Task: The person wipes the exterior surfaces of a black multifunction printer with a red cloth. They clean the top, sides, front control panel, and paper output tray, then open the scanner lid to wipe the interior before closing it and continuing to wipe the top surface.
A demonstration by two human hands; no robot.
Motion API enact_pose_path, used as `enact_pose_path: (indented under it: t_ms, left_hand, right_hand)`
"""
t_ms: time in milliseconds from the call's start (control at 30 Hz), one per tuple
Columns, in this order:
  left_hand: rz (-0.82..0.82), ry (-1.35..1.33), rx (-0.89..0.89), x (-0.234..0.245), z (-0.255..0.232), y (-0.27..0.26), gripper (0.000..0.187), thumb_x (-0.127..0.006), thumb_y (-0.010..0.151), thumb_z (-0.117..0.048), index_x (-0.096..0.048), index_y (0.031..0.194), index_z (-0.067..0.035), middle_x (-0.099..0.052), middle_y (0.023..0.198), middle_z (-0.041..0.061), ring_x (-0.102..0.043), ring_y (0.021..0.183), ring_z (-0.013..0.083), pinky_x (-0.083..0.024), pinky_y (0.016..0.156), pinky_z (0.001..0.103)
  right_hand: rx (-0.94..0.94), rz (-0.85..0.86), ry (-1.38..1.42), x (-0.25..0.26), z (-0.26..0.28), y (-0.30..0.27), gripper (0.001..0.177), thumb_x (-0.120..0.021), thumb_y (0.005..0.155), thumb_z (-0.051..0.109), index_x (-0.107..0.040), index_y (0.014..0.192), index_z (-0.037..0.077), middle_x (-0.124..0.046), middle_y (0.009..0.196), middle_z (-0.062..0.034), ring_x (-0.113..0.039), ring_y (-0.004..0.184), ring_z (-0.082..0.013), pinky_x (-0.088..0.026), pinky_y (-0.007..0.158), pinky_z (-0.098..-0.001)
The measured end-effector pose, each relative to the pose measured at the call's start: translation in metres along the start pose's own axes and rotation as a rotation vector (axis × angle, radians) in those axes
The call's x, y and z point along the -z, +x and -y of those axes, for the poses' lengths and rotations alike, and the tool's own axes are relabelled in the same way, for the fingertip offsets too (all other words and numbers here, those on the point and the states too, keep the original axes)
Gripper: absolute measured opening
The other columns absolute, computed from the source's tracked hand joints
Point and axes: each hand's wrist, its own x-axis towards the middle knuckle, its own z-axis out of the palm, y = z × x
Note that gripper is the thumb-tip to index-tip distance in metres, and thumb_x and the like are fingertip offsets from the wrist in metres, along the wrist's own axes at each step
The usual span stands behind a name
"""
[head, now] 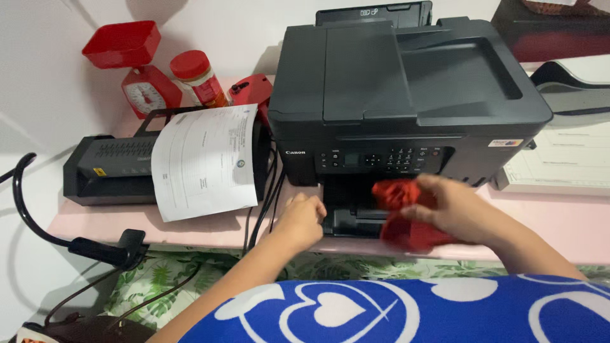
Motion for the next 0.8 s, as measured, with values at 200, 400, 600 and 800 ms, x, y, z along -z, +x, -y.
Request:
enact_pose_path:
  t_ms: [200, 400, 600, 800]
  left_hand:
    - [0.025, 0.218, -0.276, -0.02, -0.025, -0.007, 0.076, -0.082, 0.07, -0.02, -0.052, 0.138, -0.005, -0.035, 0.155, 0.021, -0.028, 0.146, 0.0353, -0.027, 0.117, 0.057]
    - [-0.048, 0.349, -0.334, -0.043, -0.021, 0.008, 0.081, -0.076, 0.078, -0.012, -0.041, 0.151, -0.004, -0.036, 0.161, 0.015, -0.032, 0.149, 0.0297, -0.028, 0.117, 0.059]
    - [0.089, 0.291, -0.237, -0.037, -0.024, 0.009, 0.08, -0.075, 0.078, -0.01, -0.041, 0.15, -0.007, -0.036, 0.161, 0.011, -0.034, 0.148, 0.0273, -0.03, 0.117, 0.055]
    - [0.059, 0.196, -0.21, -0.021, -0.034, -0.001, 0.081, -0.077, 0.077, -0.009, -0.037, 0.147, -0.007, -0.055, 0.141, 0.017, -0.049, 0.136, 0.031, -0.034, 0.113, 0.055]
  right_hand:
    - [0.4, -0.486, -0.51, -0.072, -0.003, 0.018, 0.063, -0.071, 0.079, 0.048, -0.059, 0.134, 0.019, -0.053, 0.145, -0.0159, -0.055, 0.125, -0.0369, -0.047, 0.096, -0.0488]
    - [0.458, -0.244, -0.768, -0.115, 0.001, 0.046, 0.065, -0.05, 0.094, 0.05, -0.046, 0.149, 0.018, -0.041, 0.159, -0.0024, -0.051, 0.128, -0.0288, -0.04, 0.099, -0.0509]
    - [0.39, -0.25, -0.803, -0.114, 0.007, 0.076, 0.061, -0.047, 0.096, 0.048, -0.047, 0.147, 0.015, -0.051, 0.152, -0.0004, -0.052, 0.128, -0.0272, -0.04, 0.099, -0.0445]
    - [0.462, -0.315, -0.799, -0.116, 0.007, 0.099, 0.06, -0.046, 0.094, 0.036, -0.048, 0.148, 0.009, -0.054, 0.146, -0.0078, -0.055, 0.124, -0.0298, -0.04, 0.1, -0.0466]
